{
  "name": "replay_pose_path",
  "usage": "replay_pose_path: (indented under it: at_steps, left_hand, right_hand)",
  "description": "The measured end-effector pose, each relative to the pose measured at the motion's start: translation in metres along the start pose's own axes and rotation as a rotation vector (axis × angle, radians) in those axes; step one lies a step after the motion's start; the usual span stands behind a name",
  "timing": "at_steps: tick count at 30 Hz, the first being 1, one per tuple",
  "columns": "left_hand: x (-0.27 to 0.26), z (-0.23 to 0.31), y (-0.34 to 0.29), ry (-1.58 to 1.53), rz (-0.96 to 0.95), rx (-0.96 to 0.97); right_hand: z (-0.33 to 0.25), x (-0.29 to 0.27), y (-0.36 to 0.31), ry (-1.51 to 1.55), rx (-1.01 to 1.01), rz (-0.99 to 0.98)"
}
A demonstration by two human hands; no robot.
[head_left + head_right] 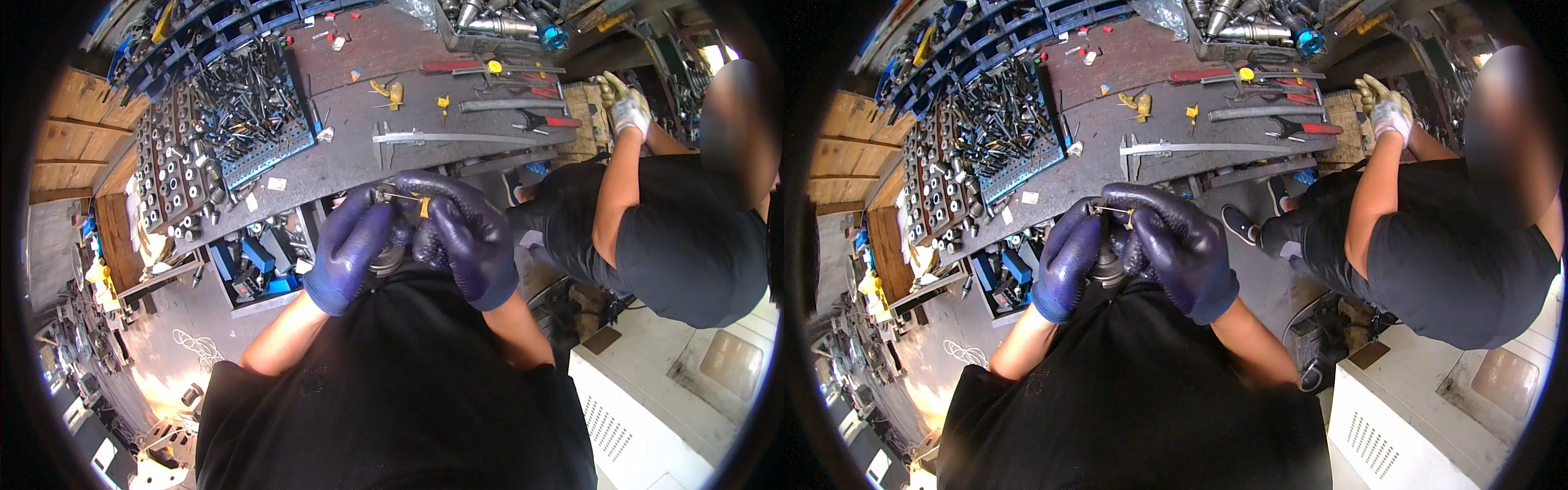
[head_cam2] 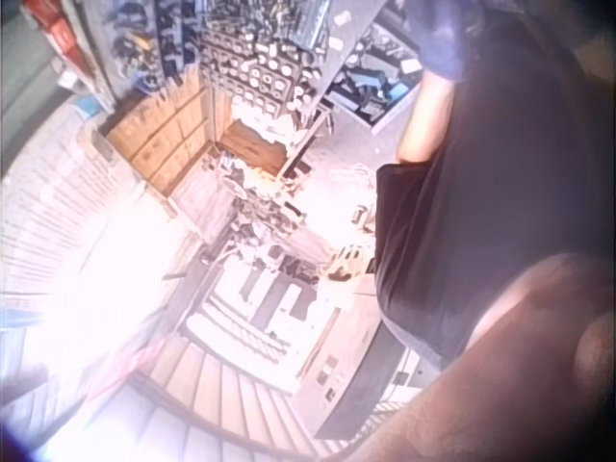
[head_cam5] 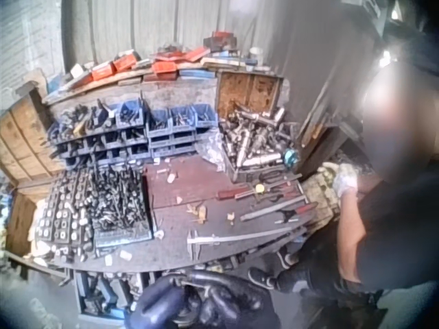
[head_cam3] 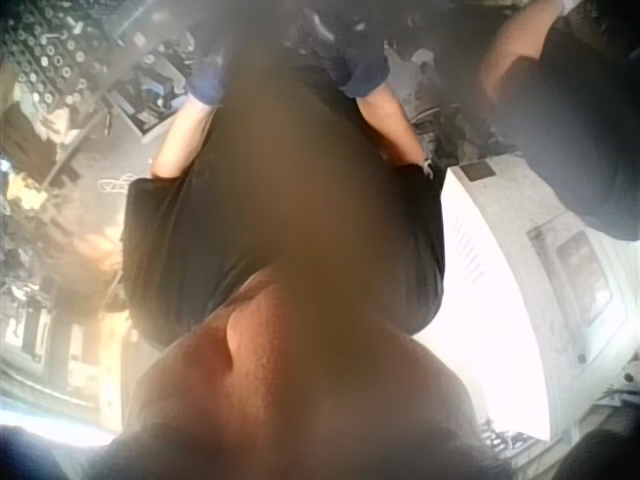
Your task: The person uses a caliper to measure various metal components at a workbench and then organizes them into a storage rack.
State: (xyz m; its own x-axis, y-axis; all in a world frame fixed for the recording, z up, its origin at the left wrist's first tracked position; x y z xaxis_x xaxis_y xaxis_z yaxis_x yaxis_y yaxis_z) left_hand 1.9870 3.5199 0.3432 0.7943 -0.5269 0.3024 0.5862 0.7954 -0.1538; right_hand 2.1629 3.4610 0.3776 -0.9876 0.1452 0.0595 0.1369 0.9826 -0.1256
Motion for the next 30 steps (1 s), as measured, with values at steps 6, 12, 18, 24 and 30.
replay_pose_path:
  at_steps: [6,12,18,24,30]
  left_hand:
    - [-0.004,-0.003,0.006,0.207,-0.045,0.193]
    - [0.003,0.003,0.003,0.009,0.019,0.063]
    - [-0.001,0.011,0.001,0.025,-0.053,-0.020]
    - [0.000,-0.001,0.000,0.010,0.012,0.053]
    - [0.001,0.008,-0.005,0.007,0.001,-0.018]
  right_hand:
    - [0.011,-0.012,-0.003,0.264,0.116,-0.179]
    - [0.020,0.001,0.007,-0.178,-0.380,0.153]
    - [0.007,0.005,0.000,-0.173,-0.334,0.084]
    - [0.001,0.004,-0.004,0.114,-0.108,-0.003]
    - [0.009,-0.005,0.003,-0.468,-0.428,0.072]
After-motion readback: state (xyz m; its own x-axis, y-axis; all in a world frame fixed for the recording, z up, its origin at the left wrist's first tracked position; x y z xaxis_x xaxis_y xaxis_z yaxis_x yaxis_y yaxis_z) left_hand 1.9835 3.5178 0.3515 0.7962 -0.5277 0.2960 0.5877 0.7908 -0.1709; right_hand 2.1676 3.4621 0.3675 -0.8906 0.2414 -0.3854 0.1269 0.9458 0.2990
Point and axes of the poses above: each hand's wrist, its own y-axis towards the middle knuckle, its own x-axis out of the palm, z = x × y, the point moved 1 cm from there along y, towards the middle knuckle, and after that the axes turned 4 degrees about x, right-handed, at the moved point
